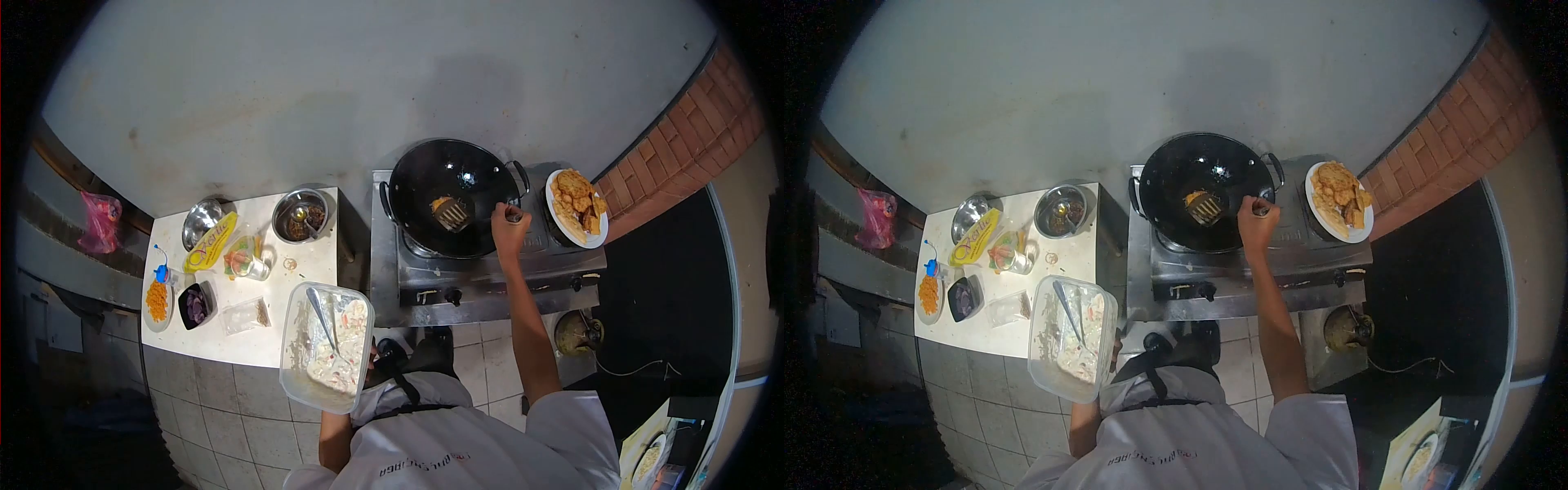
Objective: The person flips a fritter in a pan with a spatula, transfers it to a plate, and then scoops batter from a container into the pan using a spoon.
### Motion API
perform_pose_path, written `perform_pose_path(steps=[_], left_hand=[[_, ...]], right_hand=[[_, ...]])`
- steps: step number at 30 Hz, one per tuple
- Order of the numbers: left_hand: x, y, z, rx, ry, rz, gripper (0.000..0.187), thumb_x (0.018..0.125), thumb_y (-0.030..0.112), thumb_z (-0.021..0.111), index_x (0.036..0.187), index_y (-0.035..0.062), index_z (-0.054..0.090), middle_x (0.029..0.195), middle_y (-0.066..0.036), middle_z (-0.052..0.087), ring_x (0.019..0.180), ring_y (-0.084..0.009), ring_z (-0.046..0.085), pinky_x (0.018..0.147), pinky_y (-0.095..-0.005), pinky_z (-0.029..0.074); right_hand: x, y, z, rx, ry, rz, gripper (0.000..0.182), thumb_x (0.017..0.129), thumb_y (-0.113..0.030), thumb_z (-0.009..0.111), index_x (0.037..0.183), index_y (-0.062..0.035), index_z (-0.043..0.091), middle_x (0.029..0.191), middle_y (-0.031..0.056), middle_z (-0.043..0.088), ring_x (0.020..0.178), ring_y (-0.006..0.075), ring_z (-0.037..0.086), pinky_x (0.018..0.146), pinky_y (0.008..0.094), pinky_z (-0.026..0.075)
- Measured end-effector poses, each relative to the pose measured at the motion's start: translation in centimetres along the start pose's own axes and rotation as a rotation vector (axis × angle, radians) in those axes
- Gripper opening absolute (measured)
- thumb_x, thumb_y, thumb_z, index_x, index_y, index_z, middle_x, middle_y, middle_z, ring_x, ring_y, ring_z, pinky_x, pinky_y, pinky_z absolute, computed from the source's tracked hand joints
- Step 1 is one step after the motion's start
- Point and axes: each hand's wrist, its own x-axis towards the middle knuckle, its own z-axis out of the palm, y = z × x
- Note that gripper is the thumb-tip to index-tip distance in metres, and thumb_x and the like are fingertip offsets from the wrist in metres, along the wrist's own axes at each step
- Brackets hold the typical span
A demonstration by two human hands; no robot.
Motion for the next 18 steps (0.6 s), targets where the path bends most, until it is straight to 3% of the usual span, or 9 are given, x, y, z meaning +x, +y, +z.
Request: perform_pose_path(steps=[11,13,18], left_hand=[[-0.1,1.0,-0.6,0.255,-0.117,-0.122,0.080,0.083,0.059,0.058,0.145,0.0136,0.035,0.126,-0.028,0.040,0.111,-0.0453,0.043,0.089,-0.0578,0.046],[-0.4,0.7,-0.4,0.192,0.019,0.002,0.078,0.084,0.058,0.057,0.144,0.0137,0.036,0.125,-0.025,0.041,0.111,-0.0444,0.043,0.090,-0.0556,0.046],[-0.5,-0.2,0.1,0.302,0.004,0.052,0.079,0.084,0.062,0.050,0.143,0.0111,0.037,0.123,-0.029,0.044,0.106,-0.0461,0.047,0.083,-0.0539,0.050]], right_hand=[[0.1,0.3,0.0,-0.035,-0.045,0.041,0.031,0.080,-0.011,0.061,0.059,0.0098,0.053,0.050,0.0080,0.049,0.049,0.0094,0.041,0.047,0.0345,0.034],[0.0,0.1,0.1,-0.060,-0.036,0.052,0.031,0.080,-0.011,0.061,0.059,0.0099,0.053,0.050,0.0083,0.049,0.049,0.0101,0.042,0.048,0.0351,0.035],[0.0,1.0,0.9,-0.043,0.079,-0.024,0.034,0.081,-0.013,0.062,0.059,0.0106,0.052,0.050,0.0084,0.050,0.051,0.0130,0.044,0.051,0.0360,0.037]])
